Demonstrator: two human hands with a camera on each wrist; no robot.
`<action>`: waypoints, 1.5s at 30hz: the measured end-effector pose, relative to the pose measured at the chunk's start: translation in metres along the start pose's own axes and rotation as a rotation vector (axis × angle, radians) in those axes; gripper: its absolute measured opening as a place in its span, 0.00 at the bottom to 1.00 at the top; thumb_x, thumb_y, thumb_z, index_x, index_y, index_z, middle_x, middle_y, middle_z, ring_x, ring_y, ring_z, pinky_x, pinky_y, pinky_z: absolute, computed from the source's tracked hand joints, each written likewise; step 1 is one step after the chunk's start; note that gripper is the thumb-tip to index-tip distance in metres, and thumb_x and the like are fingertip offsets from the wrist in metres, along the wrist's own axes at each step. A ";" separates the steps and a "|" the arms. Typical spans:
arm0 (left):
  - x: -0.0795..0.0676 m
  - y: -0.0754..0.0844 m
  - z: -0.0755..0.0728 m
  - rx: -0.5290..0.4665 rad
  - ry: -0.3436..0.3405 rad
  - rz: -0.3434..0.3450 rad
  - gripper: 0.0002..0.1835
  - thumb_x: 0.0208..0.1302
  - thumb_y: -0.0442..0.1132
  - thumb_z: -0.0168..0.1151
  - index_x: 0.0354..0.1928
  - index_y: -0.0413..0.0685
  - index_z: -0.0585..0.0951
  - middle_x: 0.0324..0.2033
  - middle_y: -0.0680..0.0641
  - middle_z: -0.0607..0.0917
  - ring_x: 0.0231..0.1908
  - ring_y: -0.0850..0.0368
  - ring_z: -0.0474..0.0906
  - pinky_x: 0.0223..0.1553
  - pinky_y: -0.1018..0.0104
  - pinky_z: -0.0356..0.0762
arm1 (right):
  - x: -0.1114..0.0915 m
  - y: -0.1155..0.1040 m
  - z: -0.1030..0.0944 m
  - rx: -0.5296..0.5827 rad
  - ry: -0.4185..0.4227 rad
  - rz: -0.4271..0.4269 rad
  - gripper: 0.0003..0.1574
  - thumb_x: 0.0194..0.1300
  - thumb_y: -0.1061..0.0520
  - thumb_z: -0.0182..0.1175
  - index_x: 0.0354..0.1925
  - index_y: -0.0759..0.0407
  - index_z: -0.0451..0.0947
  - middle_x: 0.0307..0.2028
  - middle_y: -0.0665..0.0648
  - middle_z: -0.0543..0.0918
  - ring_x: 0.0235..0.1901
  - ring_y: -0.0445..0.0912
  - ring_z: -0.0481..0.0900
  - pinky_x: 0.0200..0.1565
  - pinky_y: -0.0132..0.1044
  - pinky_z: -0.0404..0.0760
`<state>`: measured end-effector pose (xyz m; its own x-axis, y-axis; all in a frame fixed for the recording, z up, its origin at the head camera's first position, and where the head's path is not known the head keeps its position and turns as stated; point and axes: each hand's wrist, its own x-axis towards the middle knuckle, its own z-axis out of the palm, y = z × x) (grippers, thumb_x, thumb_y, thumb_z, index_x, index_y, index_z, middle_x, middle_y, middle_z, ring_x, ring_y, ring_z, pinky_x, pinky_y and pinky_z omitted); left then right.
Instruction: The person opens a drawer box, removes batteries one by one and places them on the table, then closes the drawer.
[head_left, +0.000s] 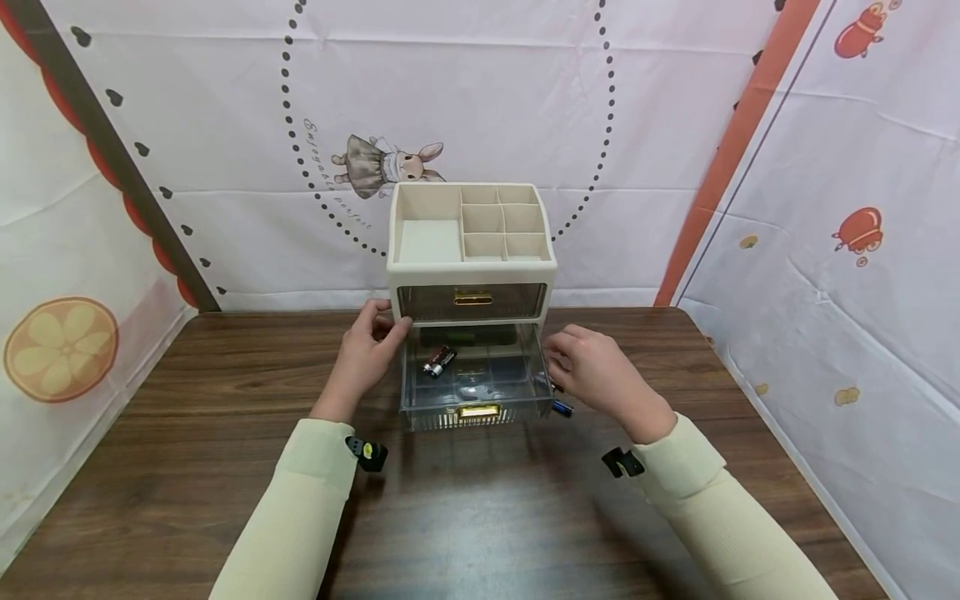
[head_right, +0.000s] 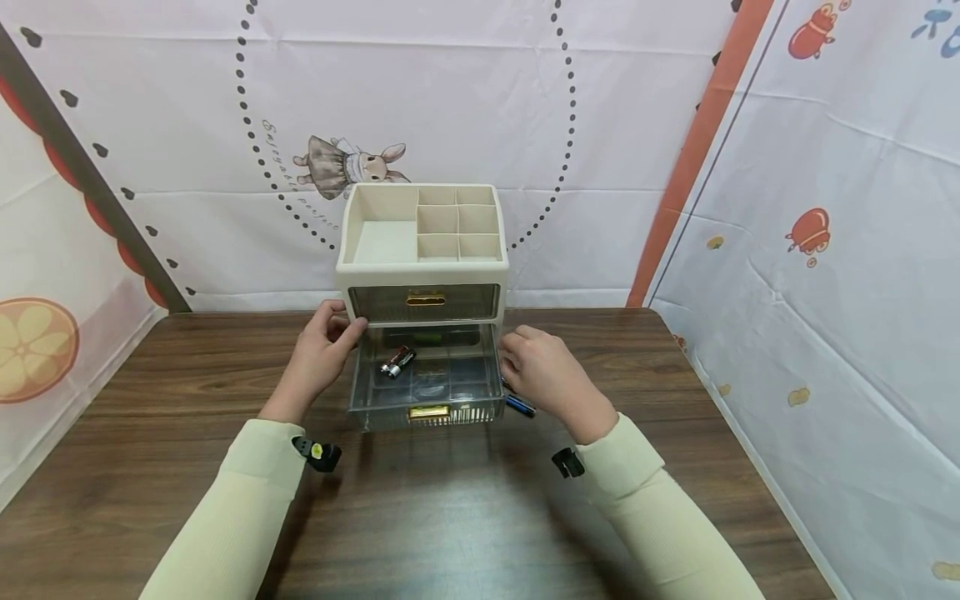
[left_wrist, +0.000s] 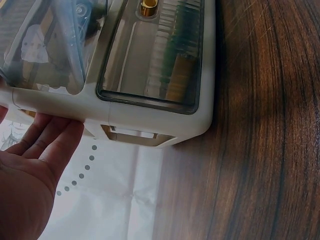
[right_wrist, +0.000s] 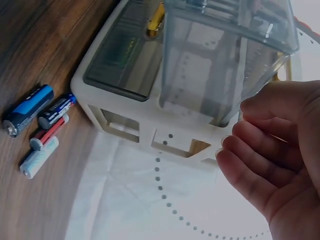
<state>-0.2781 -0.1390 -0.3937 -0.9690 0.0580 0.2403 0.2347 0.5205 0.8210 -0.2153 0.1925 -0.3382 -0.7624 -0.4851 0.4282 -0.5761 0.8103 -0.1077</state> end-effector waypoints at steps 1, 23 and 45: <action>0.000 0.000 0.000 0.000 -0.002 0.001 0.29 0.66 0.67 0.50 0.61 0.59 0.67 0.46 0.42 0.82 0.46 0.47 0.78 0.45 0.51 0.75 | 0.000 -0.001 -0.001 -0.006 0.011 -0.010 0.05 0.61 0.61 0.61 0.36 0.58 0.82 0.29 0.51 0.79 0.25 0.40 0.70 0.30 0.36 0.74; -0.001 -0.001 0.000 -0.013 -0.001 0.002 0.30 0.65 0.68 0.51 0.61 0.61 0.68 0.45 0.44 0.81 0.45 0.48 0.78 0.44 0.52 0.75 | 0.015 -0.032 -0.005 0.036 0.094 -0.178 0.14 0.56 0.62 0.69 0.43 0.60 0.83 0.38 0.55 0.83 0.36 0.46 0.82 0.38 0.40 0.81; 0.000 0.001 -0.002 -0.013 -0.010 -0.001 0.31 0.65 0.68 0.50 0.62 0.60 0.68 0.45 0.43 0.81 0.44 0.48 0.77 0.43 0.53 0.75 | 0.043 -0.049 0.014 0.119 -0.072 -0.169 0.16 0.61 0.59 0.67 0.48 0.56 0.81 0.45 0.53 0.85 0.45 0.47 0.83 0.48 0.42 0.81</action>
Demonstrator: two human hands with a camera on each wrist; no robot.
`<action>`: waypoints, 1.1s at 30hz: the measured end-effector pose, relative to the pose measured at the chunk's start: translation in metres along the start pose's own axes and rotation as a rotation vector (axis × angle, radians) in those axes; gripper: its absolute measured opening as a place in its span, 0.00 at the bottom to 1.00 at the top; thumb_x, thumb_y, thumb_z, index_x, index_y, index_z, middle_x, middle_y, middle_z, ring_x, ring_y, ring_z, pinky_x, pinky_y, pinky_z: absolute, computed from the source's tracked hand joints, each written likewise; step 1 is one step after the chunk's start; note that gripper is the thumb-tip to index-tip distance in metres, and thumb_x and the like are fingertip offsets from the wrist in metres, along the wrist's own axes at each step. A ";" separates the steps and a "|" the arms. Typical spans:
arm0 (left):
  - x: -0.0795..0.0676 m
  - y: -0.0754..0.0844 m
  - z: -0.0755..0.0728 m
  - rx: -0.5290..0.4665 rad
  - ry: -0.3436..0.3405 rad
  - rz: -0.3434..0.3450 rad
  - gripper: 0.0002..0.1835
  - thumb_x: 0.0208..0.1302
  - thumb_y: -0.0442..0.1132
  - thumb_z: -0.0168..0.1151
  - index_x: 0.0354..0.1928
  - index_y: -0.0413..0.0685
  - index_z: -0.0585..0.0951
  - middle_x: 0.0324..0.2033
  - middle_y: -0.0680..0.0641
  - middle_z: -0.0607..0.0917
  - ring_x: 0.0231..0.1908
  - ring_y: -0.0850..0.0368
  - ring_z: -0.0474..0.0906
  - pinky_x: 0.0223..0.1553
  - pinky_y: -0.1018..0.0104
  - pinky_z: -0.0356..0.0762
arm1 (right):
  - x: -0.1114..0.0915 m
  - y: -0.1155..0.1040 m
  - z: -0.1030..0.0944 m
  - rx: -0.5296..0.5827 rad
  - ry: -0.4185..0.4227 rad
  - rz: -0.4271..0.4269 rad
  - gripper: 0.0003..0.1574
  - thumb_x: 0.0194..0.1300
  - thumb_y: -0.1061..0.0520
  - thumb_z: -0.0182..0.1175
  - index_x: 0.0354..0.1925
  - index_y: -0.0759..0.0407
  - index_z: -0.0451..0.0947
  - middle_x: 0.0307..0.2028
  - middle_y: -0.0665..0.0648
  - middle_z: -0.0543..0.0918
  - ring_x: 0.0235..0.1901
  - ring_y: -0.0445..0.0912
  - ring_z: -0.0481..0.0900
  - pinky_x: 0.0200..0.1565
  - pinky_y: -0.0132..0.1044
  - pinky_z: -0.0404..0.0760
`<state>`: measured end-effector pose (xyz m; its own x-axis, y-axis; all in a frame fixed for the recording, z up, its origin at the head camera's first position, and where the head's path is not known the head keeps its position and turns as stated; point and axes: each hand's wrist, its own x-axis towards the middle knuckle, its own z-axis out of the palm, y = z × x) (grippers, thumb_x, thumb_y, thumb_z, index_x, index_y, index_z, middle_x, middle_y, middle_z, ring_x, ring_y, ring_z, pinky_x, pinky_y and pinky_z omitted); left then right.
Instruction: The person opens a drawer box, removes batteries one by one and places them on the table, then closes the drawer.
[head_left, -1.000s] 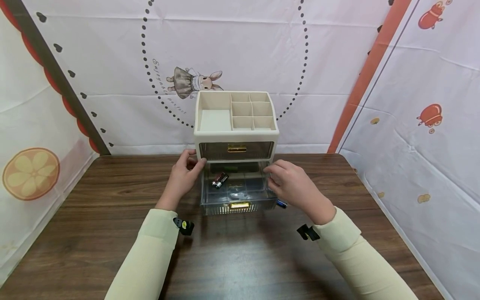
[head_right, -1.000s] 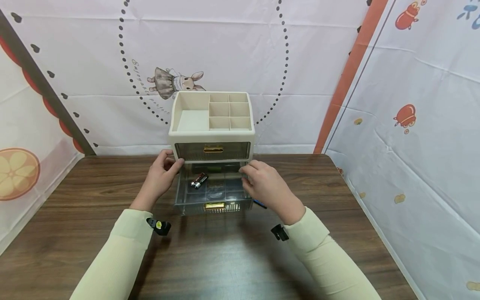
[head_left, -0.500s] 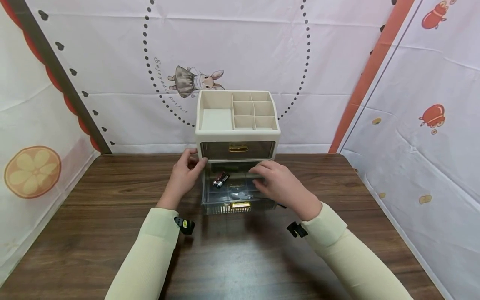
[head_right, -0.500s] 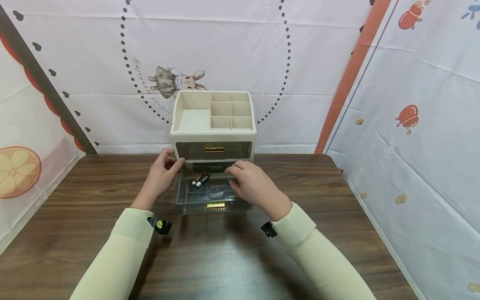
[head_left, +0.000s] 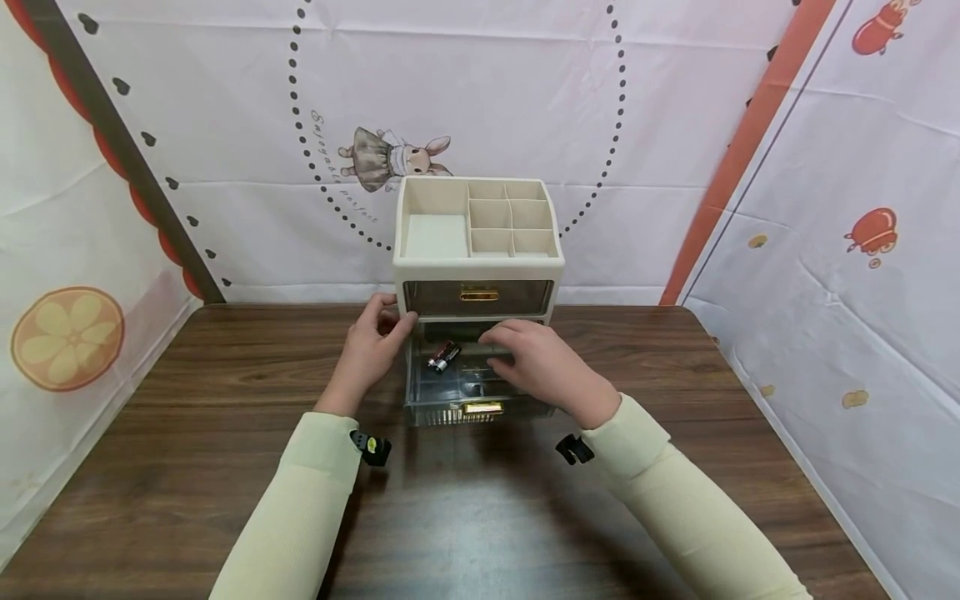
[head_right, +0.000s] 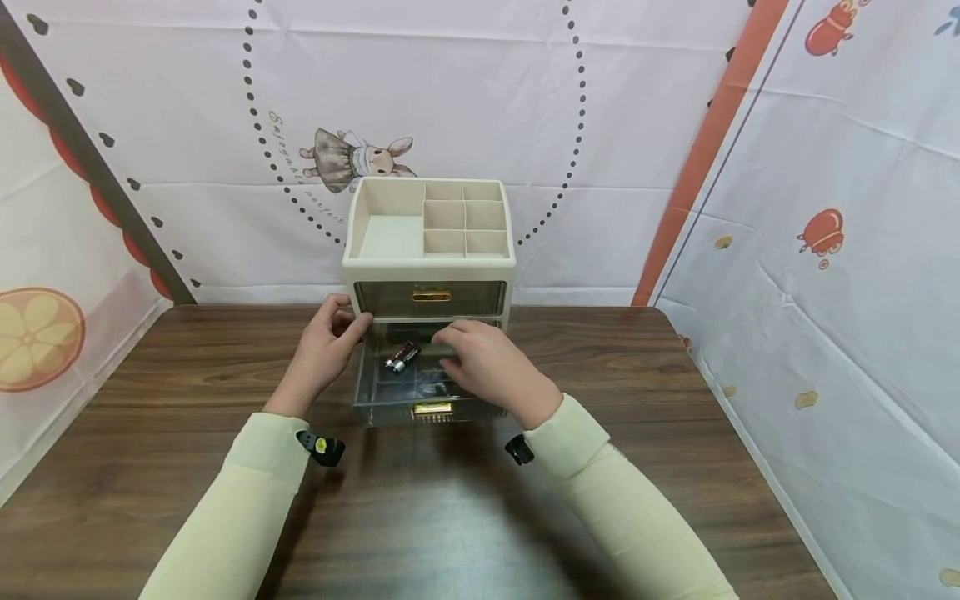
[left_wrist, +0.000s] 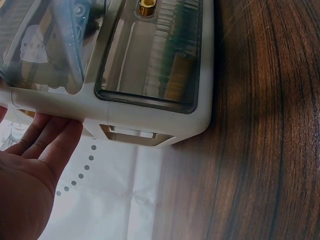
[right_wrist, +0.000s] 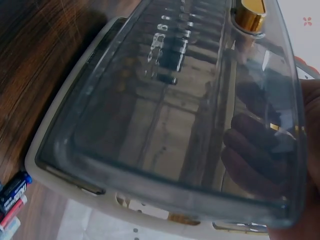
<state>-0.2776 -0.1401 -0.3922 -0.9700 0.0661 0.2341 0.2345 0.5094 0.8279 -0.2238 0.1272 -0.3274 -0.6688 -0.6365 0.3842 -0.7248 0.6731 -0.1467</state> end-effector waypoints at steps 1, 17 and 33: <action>0.000 0.000 0.000 0.000 -0.001 0.000 0.31 0.65 0.68 0.50 0.62 0.60 0.67 0.45 0.43 0.81 0.45 0.47 0.77 0.43 0.52 0.75 | 0.002 0.000 0.001 0.002 -0.008 0.004 0.16 0.61 0.59 0.67 0.49 0.57 0.81 0.46 0.53 0.85 0.46 0.47 0.83 0.48 0.42 0.80; 0.000 -0.001 0.000 0.000 0.008 0.026 0.31 0.66 0.67 0.51 0.63 0.58 0.67 0.45 0.44 0.82 0.44 0.48 0.79 0.44 0.51 0.75 | 0.028 -0.009 0.015 -0.002 -0.227 0.044 0.21 0.64 0.55 0.64 0.55 0.58 0.79 0.53 0.55 0.83 0.55 0.49 0.80 0.58 0.43 0.76; 0.001 -0.002 0.001 -0.011 0.010 0.037 0.30 0.66 0.66 0.51 0.63 0.59 0.68 0.44 0.44 0.82 0.44 0.49 0.79 0.43 0.52 0.75 | 0.046 -0.016 0.022 0.053 -0.393 0.037 0.21 0.67 0.58 0.61 0.57 0.56 0.78 0.56 0.55 0.82 0.57 0.48 0.78 0.58 0.43 0.75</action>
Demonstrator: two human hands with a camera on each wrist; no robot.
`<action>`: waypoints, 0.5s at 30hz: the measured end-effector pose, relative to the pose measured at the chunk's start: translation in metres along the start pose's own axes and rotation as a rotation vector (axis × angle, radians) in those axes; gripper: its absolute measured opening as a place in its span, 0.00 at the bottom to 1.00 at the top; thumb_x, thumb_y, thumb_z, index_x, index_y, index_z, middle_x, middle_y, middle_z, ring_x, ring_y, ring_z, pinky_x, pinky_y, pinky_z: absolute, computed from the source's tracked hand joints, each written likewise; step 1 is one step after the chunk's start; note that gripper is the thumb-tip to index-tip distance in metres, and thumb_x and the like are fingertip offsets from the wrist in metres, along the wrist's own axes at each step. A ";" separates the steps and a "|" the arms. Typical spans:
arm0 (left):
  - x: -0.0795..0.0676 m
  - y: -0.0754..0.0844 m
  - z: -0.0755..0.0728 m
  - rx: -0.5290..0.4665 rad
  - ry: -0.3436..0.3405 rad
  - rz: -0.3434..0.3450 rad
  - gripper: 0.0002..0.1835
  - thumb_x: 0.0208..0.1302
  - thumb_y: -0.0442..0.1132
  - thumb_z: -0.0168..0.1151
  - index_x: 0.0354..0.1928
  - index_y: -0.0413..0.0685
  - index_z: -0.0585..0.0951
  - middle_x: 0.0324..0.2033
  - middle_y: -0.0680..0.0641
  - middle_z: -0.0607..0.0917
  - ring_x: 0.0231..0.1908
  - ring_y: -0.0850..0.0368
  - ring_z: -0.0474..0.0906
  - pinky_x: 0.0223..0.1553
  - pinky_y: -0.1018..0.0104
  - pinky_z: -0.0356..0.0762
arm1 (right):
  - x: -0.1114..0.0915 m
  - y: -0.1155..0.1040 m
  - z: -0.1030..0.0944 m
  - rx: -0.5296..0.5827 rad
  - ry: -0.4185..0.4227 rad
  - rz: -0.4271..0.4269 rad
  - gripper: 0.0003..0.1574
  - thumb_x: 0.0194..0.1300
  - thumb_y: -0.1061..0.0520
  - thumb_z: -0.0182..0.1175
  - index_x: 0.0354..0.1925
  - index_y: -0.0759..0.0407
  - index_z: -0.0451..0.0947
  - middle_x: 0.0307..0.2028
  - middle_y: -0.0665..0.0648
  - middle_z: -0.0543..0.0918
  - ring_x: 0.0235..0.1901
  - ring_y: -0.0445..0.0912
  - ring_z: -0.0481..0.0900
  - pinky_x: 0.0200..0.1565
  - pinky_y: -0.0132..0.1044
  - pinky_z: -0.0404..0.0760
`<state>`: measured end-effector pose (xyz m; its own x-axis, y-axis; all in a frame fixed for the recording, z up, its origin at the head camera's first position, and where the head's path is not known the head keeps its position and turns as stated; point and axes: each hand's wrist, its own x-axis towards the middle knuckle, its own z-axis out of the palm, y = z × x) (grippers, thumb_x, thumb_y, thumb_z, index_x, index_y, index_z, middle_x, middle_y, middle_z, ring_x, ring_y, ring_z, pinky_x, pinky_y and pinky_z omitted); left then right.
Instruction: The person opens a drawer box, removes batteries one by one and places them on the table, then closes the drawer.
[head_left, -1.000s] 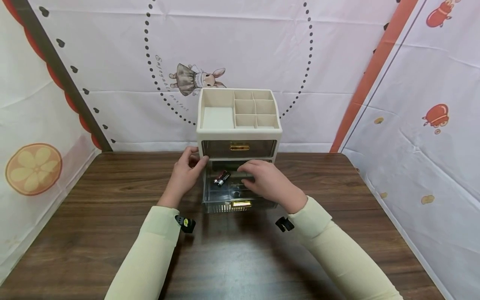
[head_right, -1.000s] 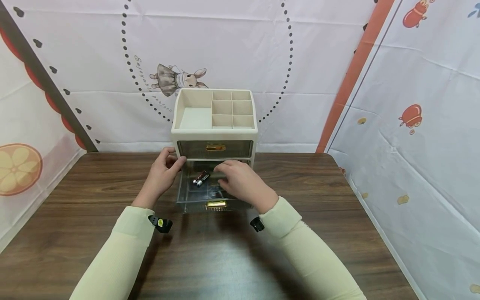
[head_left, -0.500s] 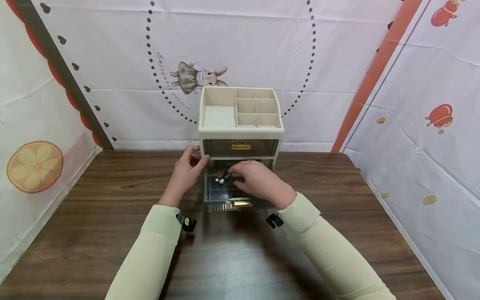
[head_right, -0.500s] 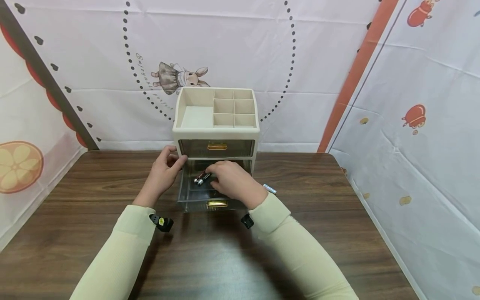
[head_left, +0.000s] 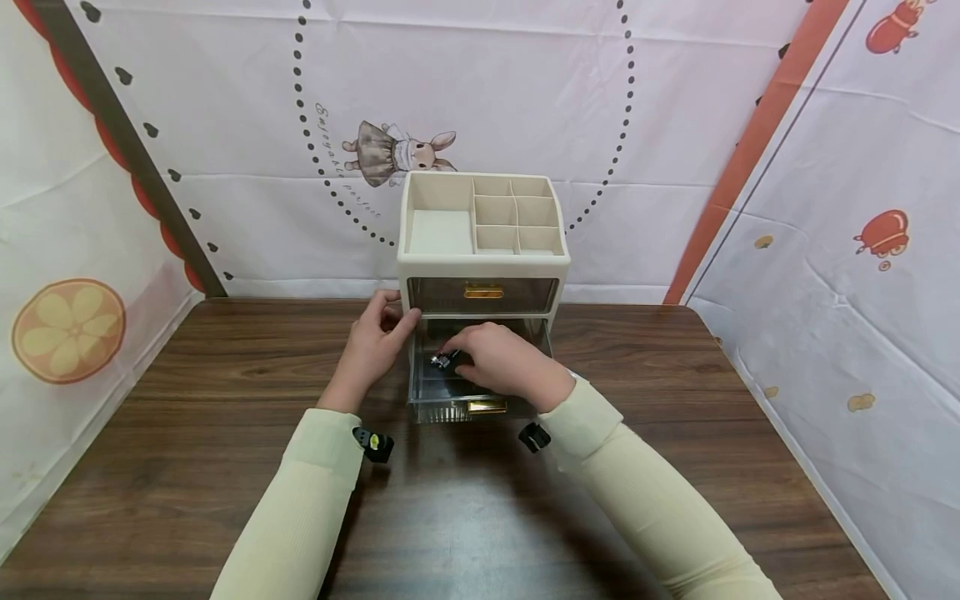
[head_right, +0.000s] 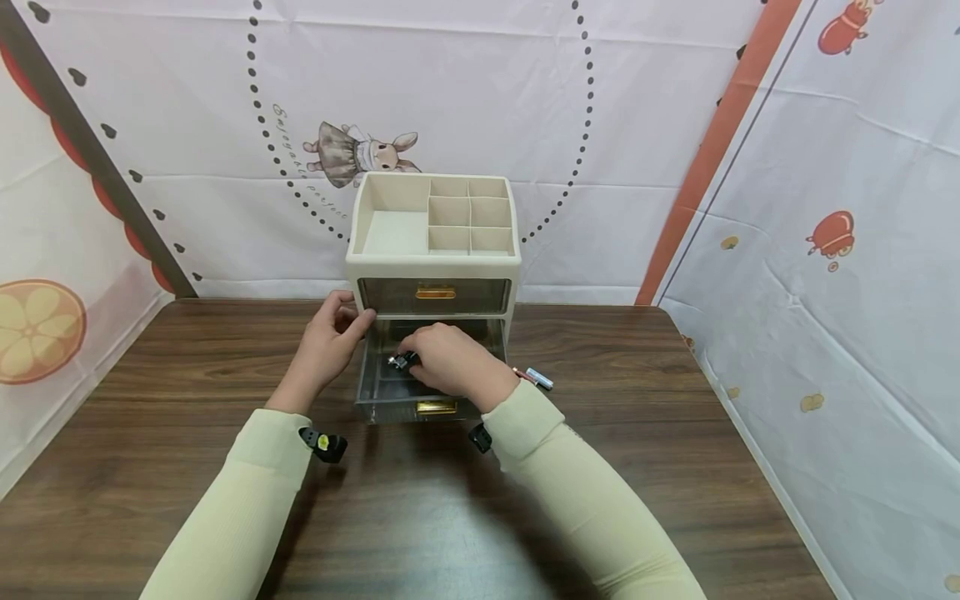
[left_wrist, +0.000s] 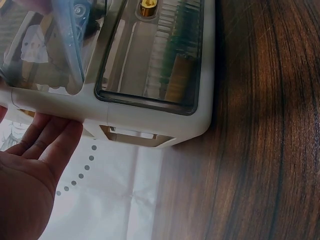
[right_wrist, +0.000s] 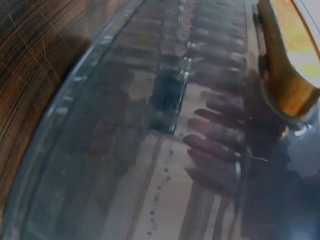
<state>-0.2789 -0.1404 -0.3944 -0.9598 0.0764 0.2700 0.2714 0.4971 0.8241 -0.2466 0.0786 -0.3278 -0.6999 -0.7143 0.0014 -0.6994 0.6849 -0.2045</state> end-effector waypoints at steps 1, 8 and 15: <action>0.000 0.000 0.000 0.000 0.000 0.000 0.30 0.66 0.66 0.51 0.63 0.59 0.68 0.44 0.44 0.82 0.44 0.48 0.79 0.43 0.52 0.75 | 0.001 0.000 0.000 0.004 -0.002 -0.003 0.20 0.67 0.58 0.61 0.57 0.56 0.79 0.55 0.54 0.82 0.56 0.47 0.79 0.58 0.42 0.76; 0.000 0.000 0.000 -0.001 0.001 -0.001 0.30 0.66 0.66 0.51 0.63 0.59 0.68 0.45 0.43 0.82 0.45 0.47 0.79 0.44 0.51 0.76 | 0.006 -0.002 0.002 -0.005 -0.039 -0.006 0.19 0.67 0.58 0.60 0.56 0.57 0.80 0.53 0.52 0.83 0.53 0.46 0.81 0.55 0.40 0.78; 0.000 0.000 0.000 -0.002 -0.002 -0.015 0.30 0.66 0.67 0.51 0.63 0.59 0.68 0.45 0.44 0.81 0.45 0.48 0.79 0.44 0.51 0.75 | 0.009 -0.003 0.003 -0.031 -0.034 -0.003 0.18 0.66 0.60 0.61 0.55 0.56 0.81 0.51 0.54 0.83 0.52 0.47 0.81 0.55 0.41 0.77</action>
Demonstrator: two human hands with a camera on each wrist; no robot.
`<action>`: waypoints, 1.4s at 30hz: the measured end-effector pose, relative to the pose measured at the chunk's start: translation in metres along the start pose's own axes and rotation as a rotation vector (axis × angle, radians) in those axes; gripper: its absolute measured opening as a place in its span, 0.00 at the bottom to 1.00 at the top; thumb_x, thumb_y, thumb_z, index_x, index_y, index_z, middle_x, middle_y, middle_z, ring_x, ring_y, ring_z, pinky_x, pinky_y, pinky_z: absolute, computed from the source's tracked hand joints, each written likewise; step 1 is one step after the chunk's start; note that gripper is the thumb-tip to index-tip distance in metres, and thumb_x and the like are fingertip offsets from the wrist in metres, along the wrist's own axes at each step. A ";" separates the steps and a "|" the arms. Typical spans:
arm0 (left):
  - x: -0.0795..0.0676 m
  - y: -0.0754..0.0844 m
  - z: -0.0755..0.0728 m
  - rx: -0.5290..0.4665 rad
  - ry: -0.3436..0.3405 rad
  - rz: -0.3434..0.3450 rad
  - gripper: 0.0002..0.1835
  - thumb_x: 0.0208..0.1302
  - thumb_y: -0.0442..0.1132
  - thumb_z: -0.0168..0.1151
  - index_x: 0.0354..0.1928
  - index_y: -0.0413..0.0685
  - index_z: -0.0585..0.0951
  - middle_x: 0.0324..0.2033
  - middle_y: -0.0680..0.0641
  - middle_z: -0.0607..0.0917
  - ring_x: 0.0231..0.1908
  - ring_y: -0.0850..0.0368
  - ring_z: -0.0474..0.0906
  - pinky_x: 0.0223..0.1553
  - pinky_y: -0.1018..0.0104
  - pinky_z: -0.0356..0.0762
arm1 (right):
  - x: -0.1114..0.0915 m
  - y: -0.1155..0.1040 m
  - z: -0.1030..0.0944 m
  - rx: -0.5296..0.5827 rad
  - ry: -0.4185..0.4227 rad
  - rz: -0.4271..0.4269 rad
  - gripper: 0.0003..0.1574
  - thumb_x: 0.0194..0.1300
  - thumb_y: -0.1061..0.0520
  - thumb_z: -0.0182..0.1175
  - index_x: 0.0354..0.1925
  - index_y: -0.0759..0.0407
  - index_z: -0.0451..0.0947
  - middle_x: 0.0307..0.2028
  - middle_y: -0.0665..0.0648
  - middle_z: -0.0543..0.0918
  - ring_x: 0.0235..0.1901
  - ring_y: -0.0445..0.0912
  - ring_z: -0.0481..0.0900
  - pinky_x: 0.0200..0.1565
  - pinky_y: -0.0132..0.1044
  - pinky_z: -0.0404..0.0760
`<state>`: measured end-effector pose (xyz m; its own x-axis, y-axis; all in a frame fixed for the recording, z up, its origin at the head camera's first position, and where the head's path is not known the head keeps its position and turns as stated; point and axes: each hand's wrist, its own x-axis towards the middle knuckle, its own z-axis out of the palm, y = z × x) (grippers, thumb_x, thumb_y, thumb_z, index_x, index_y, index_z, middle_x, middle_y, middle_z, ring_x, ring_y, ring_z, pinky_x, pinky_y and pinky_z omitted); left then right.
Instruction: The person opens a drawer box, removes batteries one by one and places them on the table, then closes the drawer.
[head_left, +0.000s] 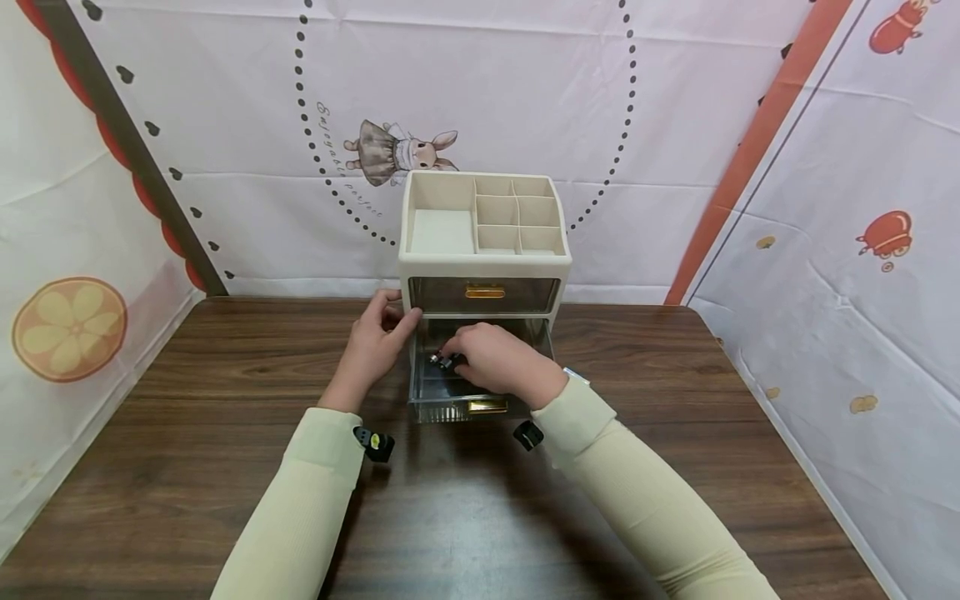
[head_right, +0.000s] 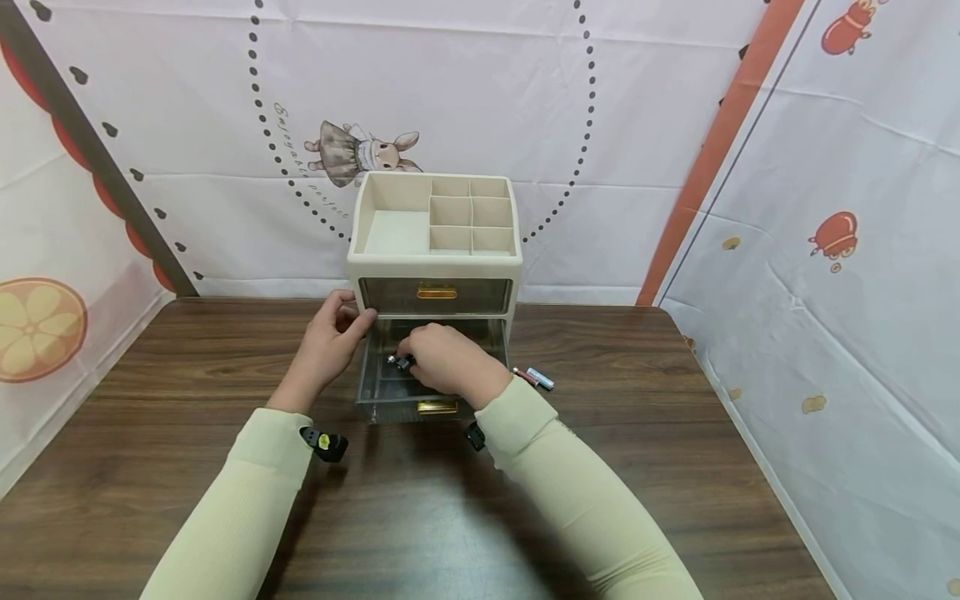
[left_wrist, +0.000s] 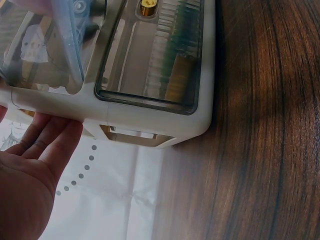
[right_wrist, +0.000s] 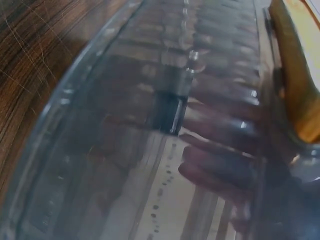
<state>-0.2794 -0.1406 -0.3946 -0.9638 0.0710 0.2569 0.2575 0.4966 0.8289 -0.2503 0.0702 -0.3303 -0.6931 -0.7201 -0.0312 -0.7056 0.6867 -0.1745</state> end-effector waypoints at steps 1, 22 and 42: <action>0.000 0.000 0.000 -0.001 0.000 -0.002 0.31 0.65 0.67 0.51 0.63 0.59 0.68 0.45 0.44 0.81 0.45 0.48 0.79 0.44 0.51 0.75 | 0.000 0.000 0.000 -0.005 0.003 -0.001 0.18 0.66 0.61 0.61 0.54 0.56 0.81 0.50 0.54 0.83 0.52 0.47 0.81 0.54 0.41 0.77; -0.001 0.002 0.000 0.010 0.004 -0.017 0.31 0.65 0.67 0.51 0.63 0.59 0.67 0.46 0.43 0.82 0.46 0.47 0.79 0.45 0.50 0.76 | 0.001 0.003 0.006 -0.064 0.027 -0.001 0.11 0.62 0.66 0.61 0.41 0.57 0.85 0.39 0.54 0.85 0.42 0.47 0.83 0.47 0.39 0.80; 0.001 0.001 0.000 0.006 -0.005 -0.024 0.32 0.66 0.68 0.50 0.64 0.58 0.67 0.47 0.42 0.81 0.46 0.47 0.78 0.45 0.50 0.75 | -0.006 0.009 0.001 0.003 -0.014 -0.007 0.06 0.62 0.61 0.61 0.38 0.54 0.84 0.38 0.50 0.83 0.37 0.41 0.79 0.44 0.37 0.79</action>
<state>-0.2804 -0.1399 -0.3940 -0.9700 0.0634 0.2348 0.2343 0.5032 0.8318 -0.2524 0.0812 -0.3324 -0.6863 -0.7260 -0.0434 -0.7099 0.6817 -0.1772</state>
